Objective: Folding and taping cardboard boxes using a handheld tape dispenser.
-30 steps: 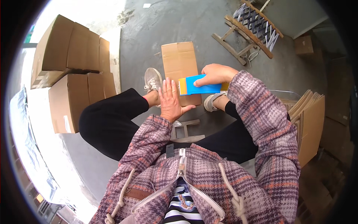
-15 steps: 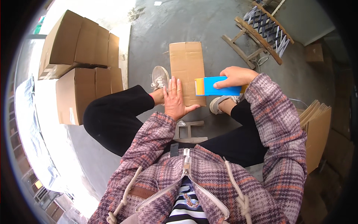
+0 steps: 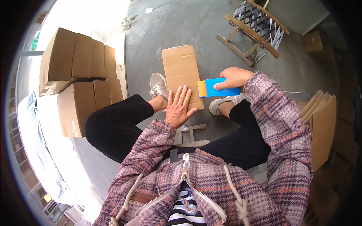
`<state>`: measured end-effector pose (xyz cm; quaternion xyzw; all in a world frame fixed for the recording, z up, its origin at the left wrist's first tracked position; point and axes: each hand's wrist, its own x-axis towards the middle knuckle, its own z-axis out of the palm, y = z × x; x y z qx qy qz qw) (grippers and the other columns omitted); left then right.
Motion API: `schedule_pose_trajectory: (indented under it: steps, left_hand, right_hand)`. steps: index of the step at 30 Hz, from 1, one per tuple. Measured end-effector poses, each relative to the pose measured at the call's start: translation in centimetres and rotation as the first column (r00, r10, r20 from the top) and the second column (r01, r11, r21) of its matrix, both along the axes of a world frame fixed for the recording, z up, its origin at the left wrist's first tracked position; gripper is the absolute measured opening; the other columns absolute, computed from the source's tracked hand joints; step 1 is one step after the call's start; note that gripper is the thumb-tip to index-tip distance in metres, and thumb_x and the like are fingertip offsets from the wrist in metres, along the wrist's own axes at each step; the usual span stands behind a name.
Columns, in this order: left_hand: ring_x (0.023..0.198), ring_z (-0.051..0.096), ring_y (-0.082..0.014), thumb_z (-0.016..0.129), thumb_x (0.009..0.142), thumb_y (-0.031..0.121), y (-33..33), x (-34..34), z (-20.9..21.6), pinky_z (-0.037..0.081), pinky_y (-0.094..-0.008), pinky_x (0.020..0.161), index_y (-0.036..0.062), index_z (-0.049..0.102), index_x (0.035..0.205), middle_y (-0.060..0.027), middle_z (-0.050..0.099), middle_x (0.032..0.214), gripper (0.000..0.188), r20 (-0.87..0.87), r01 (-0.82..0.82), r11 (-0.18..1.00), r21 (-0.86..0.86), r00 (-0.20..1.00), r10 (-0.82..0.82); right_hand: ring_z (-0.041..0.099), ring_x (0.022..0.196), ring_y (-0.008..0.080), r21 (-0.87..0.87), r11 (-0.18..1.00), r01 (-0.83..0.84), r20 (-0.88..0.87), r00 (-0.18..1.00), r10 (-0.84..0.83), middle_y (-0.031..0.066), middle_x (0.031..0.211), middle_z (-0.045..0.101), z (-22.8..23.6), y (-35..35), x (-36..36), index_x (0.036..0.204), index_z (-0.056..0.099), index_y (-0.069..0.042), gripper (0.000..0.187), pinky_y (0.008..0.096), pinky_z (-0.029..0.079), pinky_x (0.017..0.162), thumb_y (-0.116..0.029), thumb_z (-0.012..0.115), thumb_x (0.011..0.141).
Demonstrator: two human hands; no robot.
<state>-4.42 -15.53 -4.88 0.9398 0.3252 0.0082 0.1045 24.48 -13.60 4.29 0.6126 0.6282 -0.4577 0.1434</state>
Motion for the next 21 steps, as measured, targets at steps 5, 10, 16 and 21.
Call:
schedule_pose_trajectory:
  steps: [5,10,16,21]
  left_hand:
    - [0.138,0.019,-0.0329,0.050,0.086,0.047,0.8,0.1,0.8,0.012,-0.0467,0.112,-0.0032,0.030,0.138,-0.0196,0.025,0.146,0.075,0.089,0.156,0.983,-0.093,0.985,-0.147]
    - [0.137,0.020,-0.0345,0.047,0.087,0.027,1.7,2.3,0.0,0.013,-0.0454,0.112,-0.0057,0.032,0.136,-0.0220,0.026,0.145,0.061,0.102,0.081,0.995,-0.051,0.992,-0.075]
    - [0.138,0.017,-0.0345,0.048,0.087,0.035,1.3,3.6,0.5,0.010,-0.0461,0.112,-0.0047,0.026,0.139,-0.0224,0.023,0.146,0.069,0.010,0.004,0.997,-0.080,1.000,-0.003]
    - [0.138,0.017,-0.0343,0.050,0.085,0.041,1.3,3.5,0.6,0.010,-0.0467,0.112,-0.0003,0.028,0.140,-0.0219,0.022,0.147,0.072,-0.012,-0.013,0.996,-0.089,1.000,0.012]
  right_hand:
    - [0.063,0.088,0.0318,-0.033,0.999,-0.010,-0.011,1.000,0.009,0.0221,0.097,0.064,-0.1,0.2,0.2,0.101,0.064,0.005,0.070,0.0399,0.048,0.078,-0.058,0.056,0.073]
    - [0.063,0.089,0.0314,-0.093,0.996,-0.002,-0.067,0.998,-0.005,0.0220,0.098,0.064,-1.0,0.3,1.2,0.103,0.062,0.005,0.071,0.0398,0.048,0.078,-0.058,0.056,0.073]
    - [0.062,0.088,0.0313,-0.081,0.997,0.017,-0.184,0.982,-0.032,0.0202,0.094,0.064,-3.9,-0.8,2.8,0.105,0.061,0.004,0.077,0.0386,0.049,0.074,-0.066,0.055,0.074]
    - [0.062,0.085,0.0312,-0.047,0.999,0.008,-0.292,0.956,-0.021,0.0195,0.092,0.064,-6.4,-1.3,4.1,0.105,0.062,0.002,0.078,0.0388,0.048,0.072,-0.069,0.055,0.072]
